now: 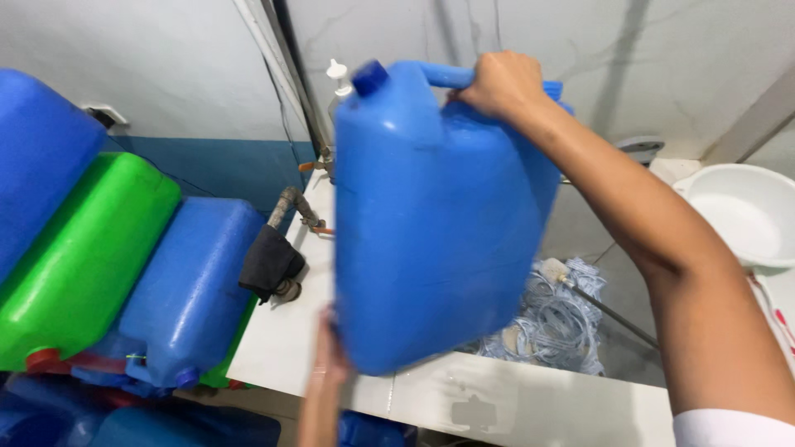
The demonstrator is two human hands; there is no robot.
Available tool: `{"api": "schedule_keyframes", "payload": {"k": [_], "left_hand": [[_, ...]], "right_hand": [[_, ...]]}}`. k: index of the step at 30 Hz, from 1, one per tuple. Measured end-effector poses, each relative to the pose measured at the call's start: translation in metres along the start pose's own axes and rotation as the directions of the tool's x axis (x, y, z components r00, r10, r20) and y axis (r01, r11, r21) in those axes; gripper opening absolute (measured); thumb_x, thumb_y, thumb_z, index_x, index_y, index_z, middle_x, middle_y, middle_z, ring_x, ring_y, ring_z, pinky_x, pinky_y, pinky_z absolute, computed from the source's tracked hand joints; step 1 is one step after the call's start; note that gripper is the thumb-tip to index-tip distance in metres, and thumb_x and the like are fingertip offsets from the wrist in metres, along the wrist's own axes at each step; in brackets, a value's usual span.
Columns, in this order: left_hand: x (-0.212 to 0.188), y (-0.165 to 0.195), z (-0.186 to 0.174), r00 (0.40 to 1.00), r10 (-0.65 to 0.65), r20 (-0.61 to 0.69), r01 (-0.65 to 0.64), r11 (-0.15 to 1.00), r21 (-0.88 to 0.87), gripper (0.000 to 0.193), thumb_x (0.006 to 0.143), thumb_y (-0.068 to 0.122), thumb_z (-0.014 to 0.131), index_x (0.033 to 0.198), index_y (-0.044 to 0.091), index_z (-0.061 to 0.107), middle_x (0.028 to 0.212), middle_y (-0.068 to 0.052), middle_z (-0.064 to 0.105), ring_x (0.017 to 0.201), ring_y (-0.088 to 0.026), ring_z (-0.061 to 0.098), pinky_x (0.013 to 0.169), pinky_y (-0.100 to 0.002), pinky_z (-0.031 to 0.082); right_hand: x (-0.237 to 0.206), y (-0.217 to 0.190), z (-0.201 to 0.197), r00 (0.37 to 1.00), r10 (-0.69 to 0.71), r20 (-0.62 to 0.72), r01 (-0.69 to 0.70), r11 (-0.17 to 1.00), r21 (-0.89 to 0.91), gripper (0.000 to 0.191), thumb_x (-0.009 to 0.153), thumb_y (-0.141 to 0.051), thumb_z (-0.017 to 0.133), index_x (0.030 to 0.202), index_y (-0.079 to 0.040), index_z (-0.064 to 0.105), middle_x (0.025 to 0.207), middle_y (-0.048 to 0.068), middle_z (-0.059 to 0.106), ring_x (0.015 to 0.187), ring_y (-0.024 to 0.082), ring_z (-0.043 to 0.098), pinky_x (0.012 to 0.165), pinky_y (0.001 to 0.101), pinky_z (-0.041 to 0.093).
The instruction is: The person rinses a large blue plastic jerrycan under running water in a sink, removes the cap, scrubs the container with a sponge, cuts a plastic tie from its handle using scissors, scrubs again with soap, rinses the inside and outside, and carries the container away.
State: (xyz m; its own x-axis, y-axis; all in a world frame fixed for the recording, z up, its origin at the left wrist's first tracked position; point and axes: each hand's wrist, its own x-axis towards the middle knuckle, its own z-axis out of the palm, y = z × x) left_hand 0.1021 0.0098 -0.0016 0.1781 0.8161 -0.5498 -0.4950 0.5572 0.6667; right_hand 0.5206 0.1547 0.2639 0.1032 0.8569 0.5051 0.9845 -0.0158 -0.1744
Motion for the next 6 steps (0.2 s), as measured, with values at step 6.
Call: {"api": "schedule_keyframes", "payload": {"k": [6], "left_hand": [[0.031,0.062,0.001,0.946,0.325,-0.008,-0.322,0.939,0.118,0.101,0.085,0.075,0.049,0.160,0.012,0.024,0.165,-0.018,0.025,0.151,-0.042,0.029,0.115,-0.061,0.036]], "right_hand": [[0.002,-0.021,-0.047,0.960,-0.065,-0.271,0.127,0.968,0.216,0.054,0.089,-0.059,0.081,0.098,-0.005,0.079,0.086,0.022,0.073,0.079,0.044,0.072,0.069,0.0536,0.055]]}}
